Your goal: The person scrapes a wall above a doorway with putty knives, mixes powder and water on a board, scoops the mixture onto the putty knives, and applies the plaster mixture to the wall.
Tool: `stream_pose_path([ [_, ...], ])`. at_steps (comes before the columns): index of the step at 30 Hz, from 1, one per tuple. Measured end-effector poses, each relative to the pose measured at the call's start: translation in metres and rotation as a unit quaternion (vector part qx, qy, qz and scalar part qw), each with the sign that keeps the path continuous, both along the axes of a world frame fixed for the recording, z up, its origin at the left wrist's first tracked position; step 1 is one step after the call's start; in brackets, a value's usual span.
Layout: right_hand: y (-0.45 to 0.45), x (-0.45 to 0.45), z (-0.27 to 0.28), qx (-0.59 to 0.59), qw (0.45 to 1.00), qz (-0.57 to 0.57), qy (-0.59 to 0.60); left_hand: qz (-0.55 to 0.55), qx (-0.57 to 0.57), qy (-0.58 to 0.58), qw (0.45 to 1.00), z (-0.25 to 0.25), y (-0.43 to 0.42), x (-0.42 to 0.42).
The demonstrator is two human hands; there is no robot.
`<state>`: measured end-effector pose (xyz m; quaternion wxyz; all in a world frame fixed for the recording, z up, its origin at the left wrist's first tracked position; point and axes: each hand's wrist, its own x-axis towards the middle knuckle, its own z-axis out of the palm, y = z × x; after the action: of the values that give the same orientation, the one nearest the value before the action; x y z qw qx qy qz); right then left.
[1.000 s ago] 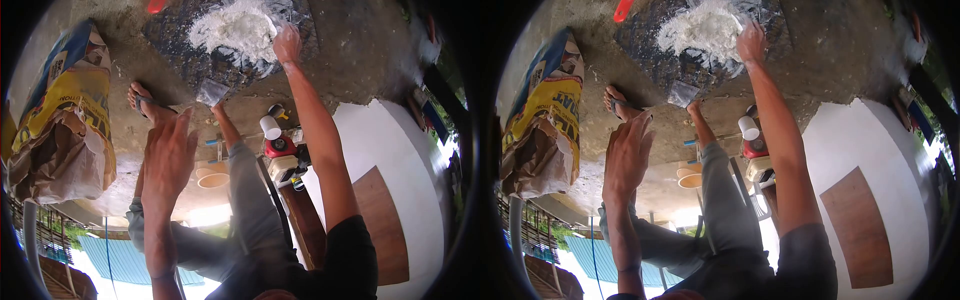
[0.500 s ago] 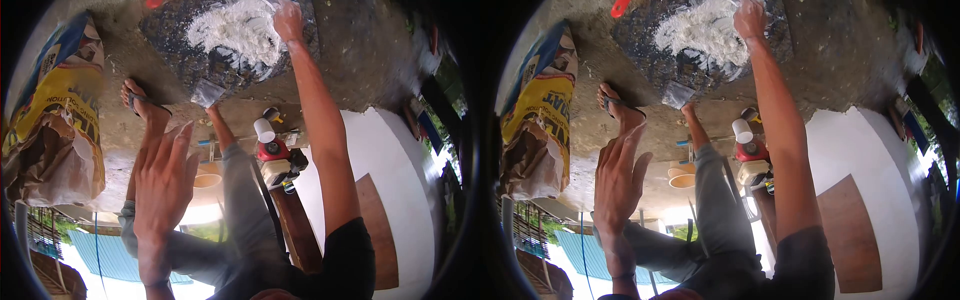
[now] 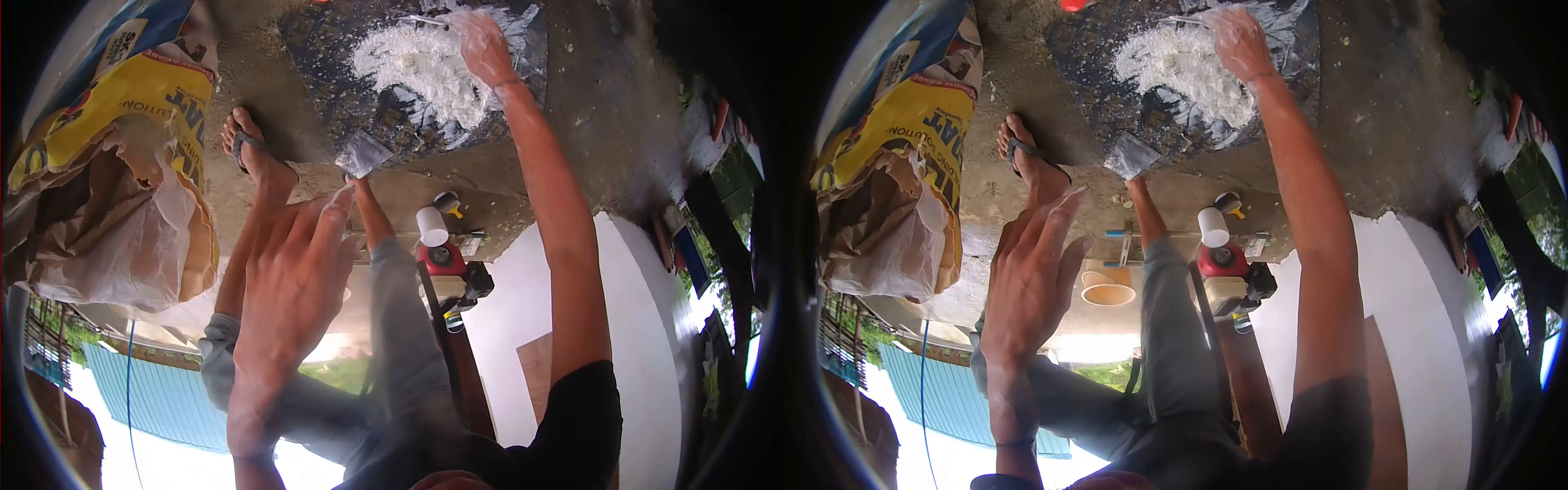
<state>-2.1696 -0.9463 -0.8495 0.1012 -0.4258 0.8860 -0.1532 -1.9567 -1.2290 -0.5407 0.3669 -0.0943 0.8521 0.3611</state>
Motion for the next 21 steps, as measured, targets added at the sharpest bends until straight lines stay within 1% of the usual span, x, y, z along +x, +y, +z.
stream_pose_path([
  [1, -0.006, -0.002, -0.005, -0.004, 1.000, -0.001, -0.022, -0.002, -0.005, 0.001, 1.000, -0.001, 0.000, 0.004],
  [2, -0.014, -0.008, -0.020, -0.005, 0.999, 0.036, -0.015, -0.004, -0.009, 0.003, 1.000, -0.002, 0.000, 0.005],
  [5, -0.060, 0.008, -0.006, -0.110, 0.985, 0.098, -0.092, 0.008, -0.019, -0.013, 1.000, -0.002, 0.000, 0.003],
  [6, -0.068, 0.016, -0.008, -0.101, 0.984, 0.147, -0.005, 0.006, -0.020, -0.007, 1.000, -0.002, 0.001, 0.003],
  [9, -0.076, 0.025, -0.003, 0.002, 0.963, 0.264, -0.049, 0.001, -0.025, 0.001, 1.000, -0.003, 0.001, 0.006],
  [10, -0.072, 0.025, -0.012, 0.042, 0.952, 0.292, -0.088, 0.001, -0.028, -0.003, 1.000, -0.003, 0.001, 0.007],
  [13, -0.046, 0.031, 0.000, 0.075, 0.951, 0.300, 0.025, 0.013, -0.035, -0.008, 0.999, -0.003, 0.000, 0.009],
  [14, -0.033, 0.036, -0.004, 0.098, 0.955, 0.280, 0.012, 0.019, -0.037, -0.007, 0.999, -0.003, -0.001, 0.009],
  [17, -0.007, 0.040, -0.003, 0.106, 0.955, 0.275, -0.022, 0.015, -0.029, -0.002, 0.999, -0.003, -0.002, 0.010],
  [20, 0.001, 0.043, 0.019, 0.149, 0.951, 0.271, -0.015, 0.037, -0.026, -0.034, 0.998, -0.004, -0.002, 0.012],
  [21, 0.007, 0.046, 0.023, 0.122, 0.962, 0.245, -0.010, 0.025, -0.035, -0.034, 0.999, -0.005, -0.003, 0.012],
])
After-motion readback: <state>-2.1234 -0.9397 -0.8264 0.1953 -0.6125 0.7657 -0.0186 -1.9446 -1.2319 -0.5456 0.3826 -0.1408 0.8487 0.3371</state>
